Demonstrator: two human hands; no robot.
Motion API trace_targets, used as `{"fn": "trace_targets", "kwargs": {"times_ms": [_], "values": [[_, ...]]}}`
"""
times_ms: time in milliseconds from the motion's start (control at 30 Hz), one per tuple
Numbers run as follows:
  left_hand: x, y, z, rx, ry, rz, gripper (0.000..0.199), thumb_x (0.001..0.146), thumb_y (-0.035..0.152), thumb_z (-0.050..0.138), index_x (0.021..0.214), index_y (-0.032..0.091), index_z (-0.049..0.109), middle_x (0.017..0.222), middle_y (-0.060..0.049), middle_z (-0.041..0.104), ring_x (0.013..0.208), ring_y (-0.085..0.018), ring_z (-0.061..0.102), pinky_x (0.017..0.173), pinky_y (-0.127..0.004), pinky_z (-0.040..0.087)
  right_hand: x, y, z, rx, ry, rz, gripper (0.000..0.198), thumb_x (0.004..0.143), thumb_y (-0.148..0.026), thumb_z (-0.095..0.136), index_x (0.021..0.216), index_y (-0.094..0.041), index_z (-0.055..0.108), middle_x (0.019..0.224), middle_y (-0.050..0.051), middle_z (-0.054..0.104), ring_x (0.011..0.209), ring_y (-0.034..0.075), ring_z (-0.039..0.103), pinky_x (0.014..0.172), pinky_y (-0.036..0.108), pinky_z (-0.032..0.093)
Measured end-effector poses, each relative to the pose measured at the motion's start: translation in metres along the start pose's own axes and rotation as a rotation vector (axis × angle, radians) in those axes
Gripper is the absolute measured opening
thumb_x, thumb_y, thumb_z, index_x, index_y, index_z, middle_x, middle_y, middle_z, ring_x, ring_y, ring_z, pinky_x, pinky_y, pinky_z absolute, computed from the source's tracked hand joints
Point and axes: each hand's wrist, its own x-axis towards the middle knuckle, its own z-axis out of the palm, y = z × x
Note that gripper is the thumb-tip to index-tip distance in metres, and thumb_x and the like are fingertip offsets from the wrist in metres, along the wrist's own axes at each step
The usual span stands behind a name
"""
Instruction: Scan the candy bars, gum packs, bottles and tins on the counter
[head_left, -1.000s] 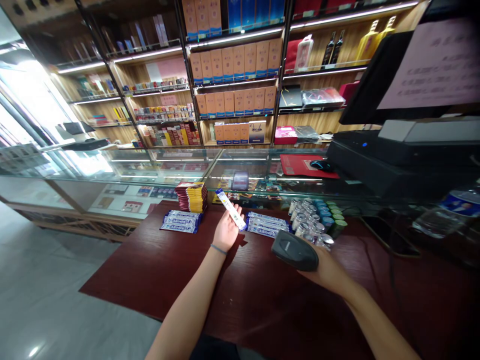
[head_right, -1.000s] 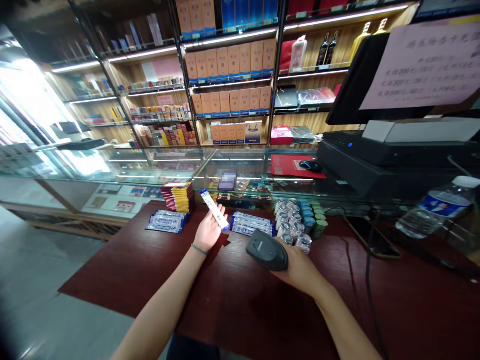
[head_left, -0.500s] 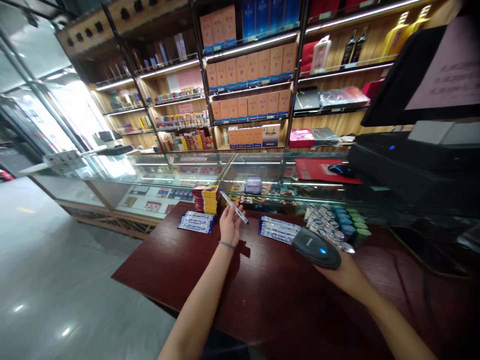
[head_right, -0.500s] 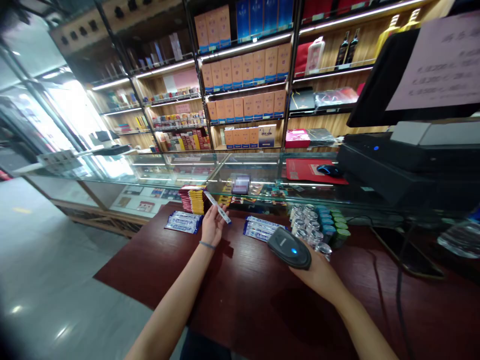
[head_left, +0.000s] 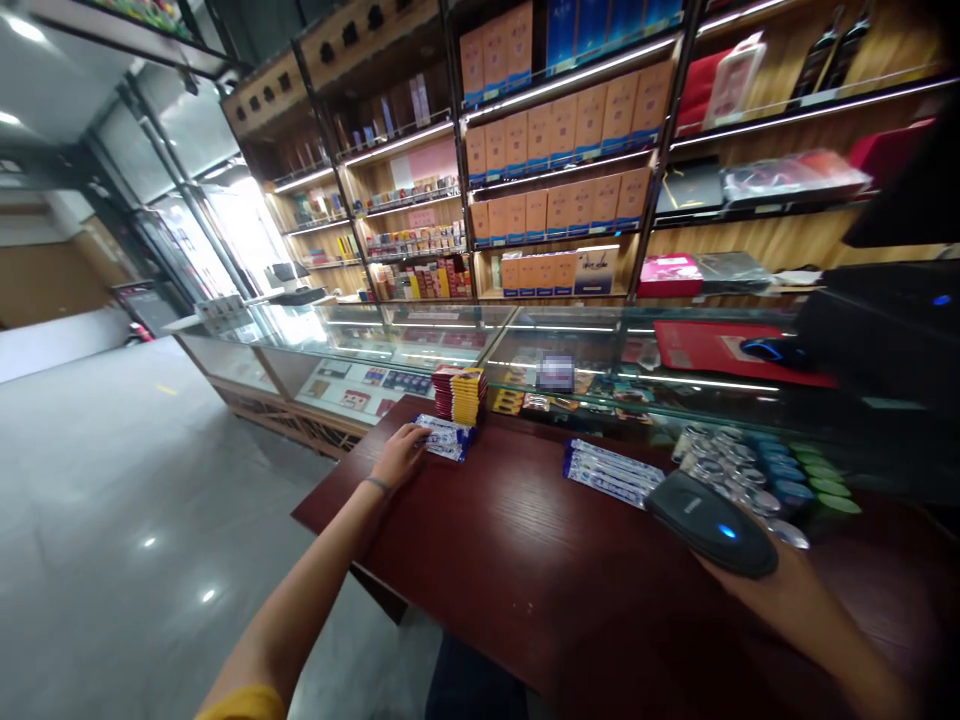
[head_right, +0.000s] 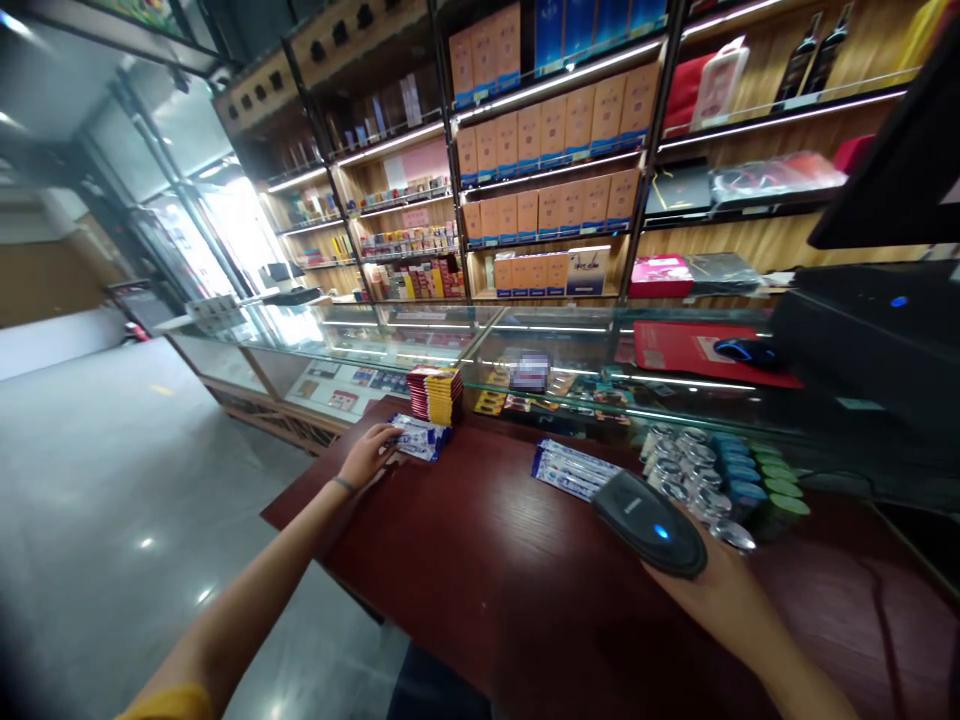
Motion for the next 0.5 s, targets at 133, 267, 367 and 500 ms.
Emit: {"fn": "trace_targets", "kwargs": {"times_ms": [133, 267, 367, 500], "values": [[0.005, -0.023, -0.004, 0.115, -0.092, 0.048, 0.033, 0.091, 0.025, 0.058, 0.123, 0.026, 0.069, 0.122, -0.012, 0.064, 0.112, -0.026, 0.062, 0.103, -0.038, 0.048, 0.001, 0.011, 0.001, 0.058, -0.077, 0.062, 0.041, 0.07, -0.047, 0.076, 0.105, -0.027, 0.067, 0.105, 0.013, 0.077, 0.108, 0.039, 0.071, 0.099, 0.046, 0.055], [0.014, -0.029, 0.0, 0.145, -0.113, 0.051, 0.034, 0.09, 0.021, 0.059, 0.121, 0.026, 0.07, 0.121, -0.011, 0.066, 0.111, -0.026, 0.062, 0.105, -0.041, 0.047, 0.002, 0.018, 0.001, 0.07, -0.061, 0.083, 0.041, 0.068, -0.043, 0.078, 0.105, -0.029, 0.067, 0.107, 0.012, 0.077, 0.11, 0.04, 0.07, 0.102, 0.043, 0.054], [0.022, -0.029, 0.005, 0.14, -0.151, 0.07, 0.034, 0.088, 0.018, 0.059, 0.118, 0.027, 0.071, 0.12, -0.01, 0.067, 0.116, -0.027, 0.06, 0.11, -0.044, 0.043, 0.002, 0.02, 0.003, 0.073, -0.043, 0.085, 0.047, 0.064, -0.042, 0.079, 0.108, -0.029, 0.067, 0.114, 0.012, 0.076, 0.11, 0.04, 0.071, 0.1, 0.044, 0.055], [0.027, -0.031, 0.012, 0.145, -0.182, 0.073, 0.037, 0.088, 0.014, 0.055, 0.12, 0.026, 0.071, 0.12, -0.01, 0.067, 0.117, -0.026, 0.059, 0.111, -0.046, 0.042, -0.002, 0.018, 0.004, 0.082, -0.019, 0.093, 0.046, 0.066, -0.045, 0.077, 0.107, -0.026, 0.067, 0.112, 0.013, 0.077, 0.108, 0.04, 0.071, 0.1, 0.045, 0.055]]}}
